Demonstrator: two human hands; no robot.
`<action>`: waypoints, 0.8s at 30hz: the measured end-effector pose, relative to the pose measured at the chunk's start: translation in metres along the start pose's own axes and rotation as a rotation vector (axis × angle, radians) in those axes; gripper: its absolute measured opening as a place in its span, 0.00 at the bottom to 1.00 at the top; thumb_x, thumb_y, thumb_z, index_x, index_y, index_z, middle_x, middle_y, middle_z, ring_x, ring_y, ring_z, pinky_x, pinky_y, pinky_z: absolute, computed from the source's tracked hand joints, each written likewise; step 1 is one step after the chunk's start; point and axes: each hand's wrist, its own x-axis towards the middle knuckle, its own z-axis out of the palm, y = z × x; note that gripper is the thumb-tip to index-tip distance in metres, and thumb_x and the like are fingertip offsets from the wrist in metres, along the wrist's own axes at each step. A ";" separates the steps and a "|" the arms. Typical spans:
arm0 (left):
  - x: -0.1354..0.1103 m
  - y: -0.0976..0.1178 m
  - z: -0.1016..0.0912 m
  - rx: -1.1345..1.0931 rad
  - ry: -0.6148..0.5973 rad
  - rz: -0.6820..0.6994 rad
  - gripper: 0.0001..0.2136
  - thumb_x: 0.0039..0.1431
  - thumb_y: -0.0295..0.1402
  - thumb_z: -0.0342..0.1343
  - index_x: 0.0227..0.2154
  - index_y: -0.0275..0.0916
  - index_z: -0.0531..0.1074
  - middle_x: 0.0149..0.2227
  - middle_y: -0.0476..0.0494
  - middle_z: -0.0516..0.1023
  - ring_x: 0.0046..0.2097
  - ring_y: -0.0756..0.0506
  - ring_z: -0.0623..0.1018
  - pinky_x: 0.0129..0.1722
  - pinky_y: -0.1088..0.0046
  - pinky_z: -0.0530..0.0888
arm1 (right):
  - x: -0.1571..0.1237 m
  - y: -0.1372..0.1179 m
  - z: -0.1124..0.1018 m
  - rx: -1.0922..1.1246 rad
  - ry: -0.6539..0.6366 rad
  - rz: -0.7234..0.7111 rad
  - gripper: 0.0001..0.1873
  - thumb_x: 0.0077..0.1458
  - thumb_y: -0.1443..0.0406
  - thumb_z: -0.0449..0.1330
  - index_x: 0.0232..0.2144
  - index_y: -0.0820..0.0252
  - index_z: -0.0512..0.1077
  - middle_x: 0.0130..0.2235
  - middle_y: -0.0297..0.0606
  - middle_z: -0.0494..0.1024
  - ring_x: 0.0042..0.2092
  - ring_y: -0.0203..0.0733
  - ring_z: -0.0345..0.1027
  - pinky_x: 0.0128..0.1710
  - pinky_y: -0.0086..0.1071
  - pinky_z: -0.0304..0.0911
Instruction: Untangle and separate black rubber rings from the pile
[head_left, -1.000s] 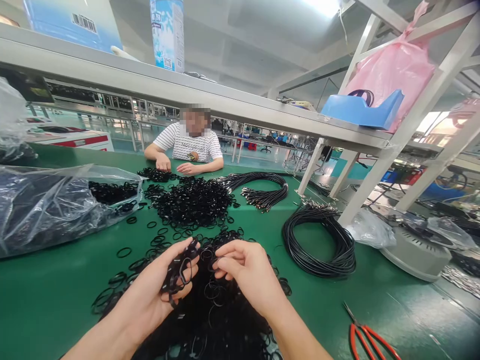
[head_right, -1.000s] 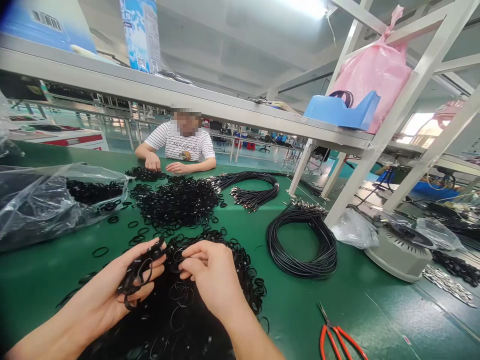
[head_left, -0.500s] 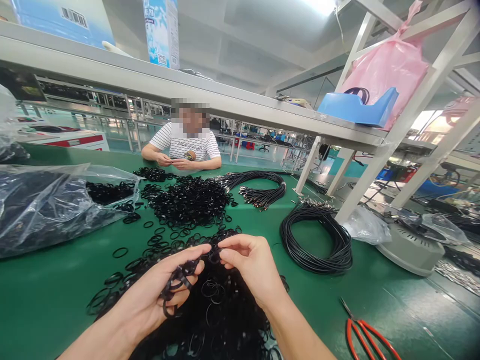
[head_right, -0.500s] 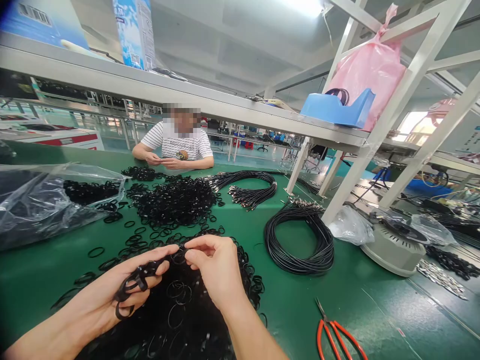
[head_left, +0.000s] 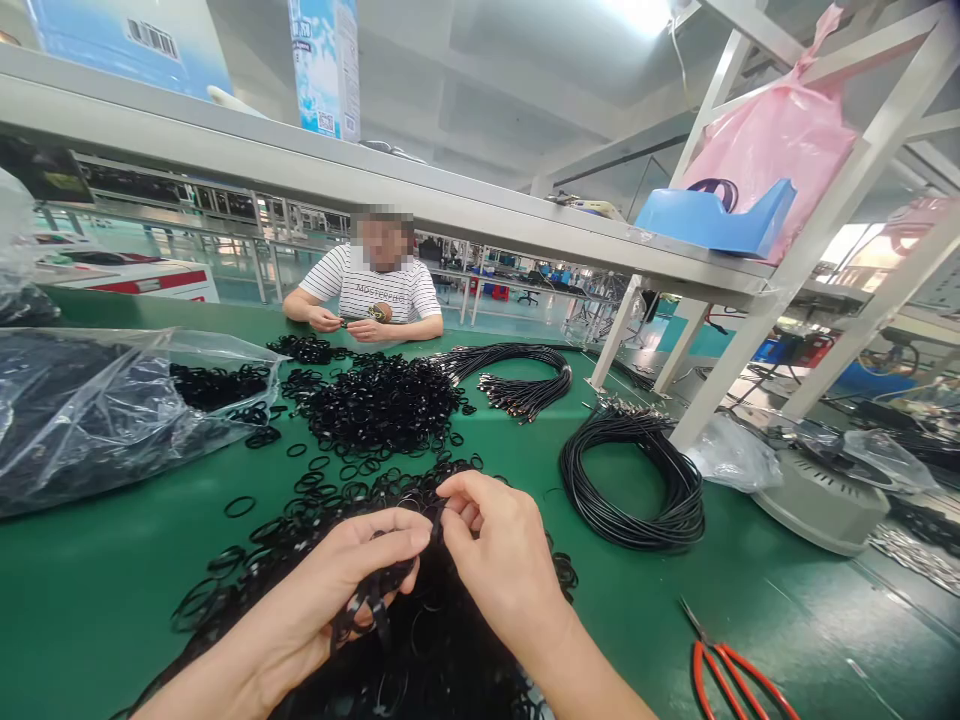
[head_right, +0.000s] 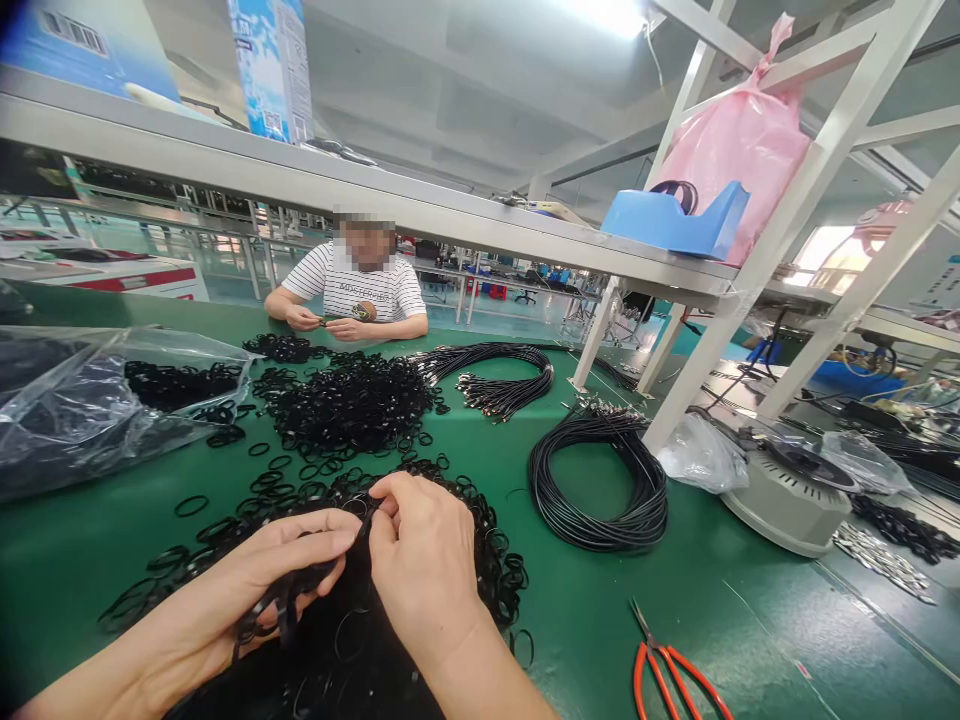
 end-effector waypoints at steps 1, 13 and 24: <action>0.000 0.000 0.001 0.016 -0.005 -0.006 0.13 0.51 0.44 0.62 0.30 0.39 0.71 0.19 0.55 0.68 0.16 0.59 0.55 0.13 0.86 0.49 | 0.000 0.000 0.000 -0.028 0.002 -0.004 0.14 0.49 0.74 0.55 0.35 0.53 0.73 0.29 0.28 0.75 0.30 0.35 0.67 0.31 0.26 0.59; -0.006 0.005 0.009 0.115 0.026 0.043 0.13 0.47 0.41 0.62 0.22 0.38 0.68 0.19 0.54 0.68 0.18 0.56 0.57 0.15 0.83 0.50 | -0.003 -0.005 -0.003 -0.101 -0.027 -0.048 0.09 0.51 0.74 0.55 0.29 0.55 0.69 0.29 0.28 0.74 0.32 0.34 0.66 0.31 0.27 0.55; -0.004 0.007 0.008 0.151 0.118 0.101 0.14 0.48 0.40 0.60 0.17 0.37 0.67 0.16 0.56 0.62 0.18 0.56 0.55 0.15 0.83 0.51 | 0.000 -0.004 -0.012 0.039 -0.181 0.015 0.08 0.52 0.70 0.58 0.27 0.53 0.76 0.29 0.30 0.75 0.30 0.35 0.67 0.30 0.27 0.57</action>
